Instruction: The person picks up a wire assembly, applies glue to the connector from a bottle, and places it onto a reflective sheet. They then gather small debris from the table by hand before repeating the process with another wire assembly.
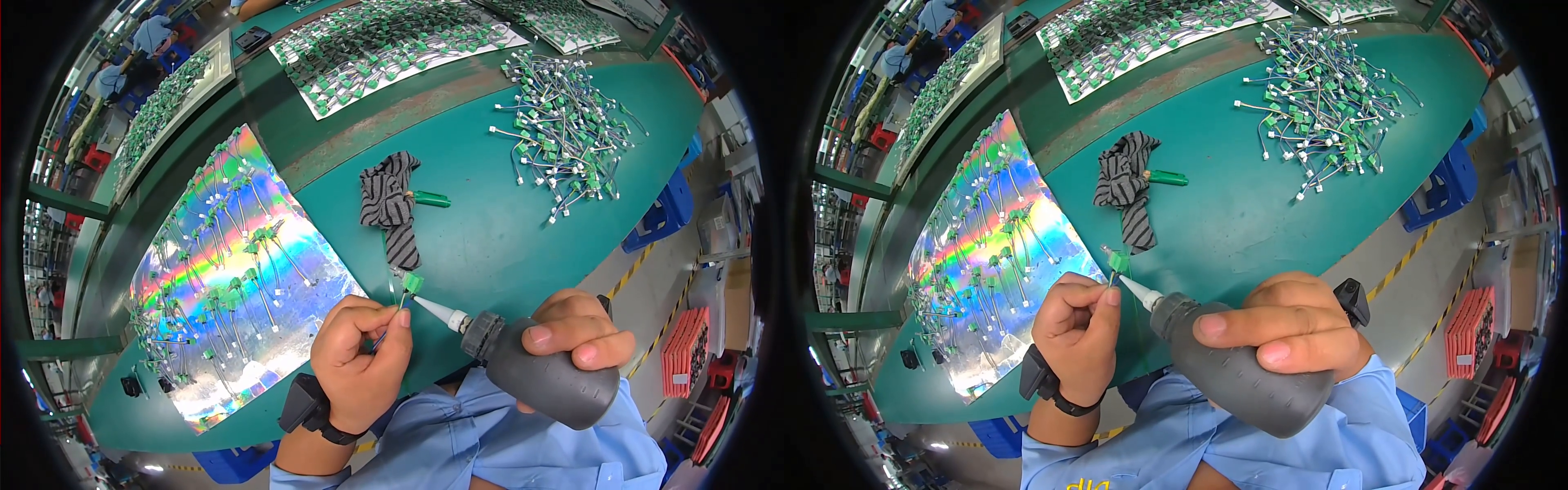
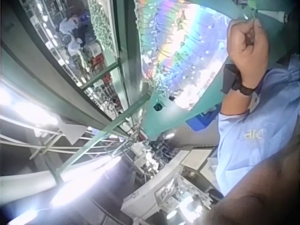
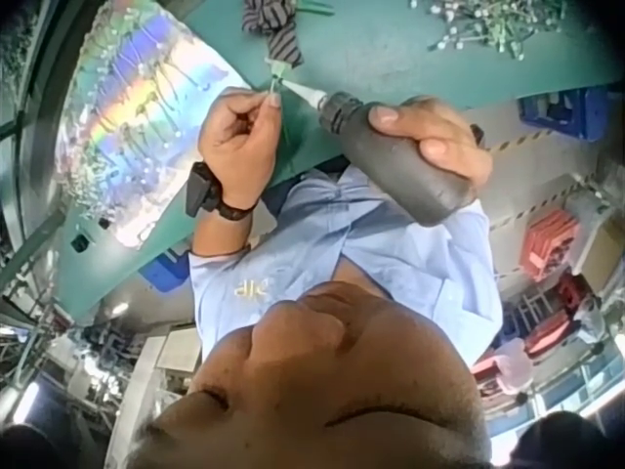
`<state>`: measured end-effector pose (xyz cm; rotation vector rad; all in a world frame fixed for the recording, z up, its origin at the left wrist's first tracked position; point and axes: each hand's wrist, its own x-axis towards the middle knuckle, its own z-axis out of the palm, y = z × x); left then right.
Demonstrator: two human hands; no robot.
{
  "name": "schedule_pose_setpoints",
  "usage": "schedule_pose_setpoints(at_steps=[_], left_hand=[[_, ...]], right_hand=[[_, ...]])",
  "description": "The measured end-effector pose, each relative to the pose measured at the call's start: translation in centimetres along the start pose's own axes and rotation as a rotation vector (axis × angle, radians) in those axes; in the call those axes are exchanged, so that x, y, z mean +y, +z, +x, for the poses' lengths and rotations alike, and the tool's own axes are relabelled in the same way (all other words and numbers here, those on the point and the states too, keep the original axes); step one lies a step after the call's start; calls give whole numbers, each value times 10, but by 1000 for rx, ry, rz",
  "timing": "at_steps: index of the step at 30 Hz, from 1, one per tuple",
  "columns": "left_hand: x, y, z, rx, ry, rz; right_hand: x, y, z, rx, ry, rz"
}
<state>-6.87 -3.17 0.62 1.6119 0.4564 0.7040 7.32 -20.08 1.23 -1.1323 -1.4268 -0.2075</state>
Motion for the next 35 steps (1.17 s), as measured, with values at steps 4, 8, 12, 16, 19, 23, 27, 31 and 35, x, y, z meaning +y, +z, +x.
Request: schedule_pose_setpoints(at_steps=[4, 8, 12, 16, 19, 23, 27, 31, 35], left_hand=[[1, -1, 0, -4, -6, -8], [1, -1, 0, -11, -18, -17], [3, -1, 0, -17, -37, -32], [4, -2, -1, -24, -60, -49], [3, -2, -2, -20, -68, -59], [2, -3, -2, -18, -80, -71], [3, -3, -2, -27, -73, -80], [3, -4, -1, -40, -92, -134], [3, -7, -2, -87, -165, -282]], right_hand=[[3, 1, 1, 5, -33, -7], [1, 2, 3, 10, -25, -7], [1, 0, 1, -2, -38, -5], [-3, 0, 2, -5, -21, -7], [-2, 3, 3, 16, -31, -4], [-1, 2, 2, 11, -31, -6], [0, 2, 3, 16, -36, 5], [3, 2, 1, 11, -44, 1], [4, -4, 1, -84, 12, 42]])
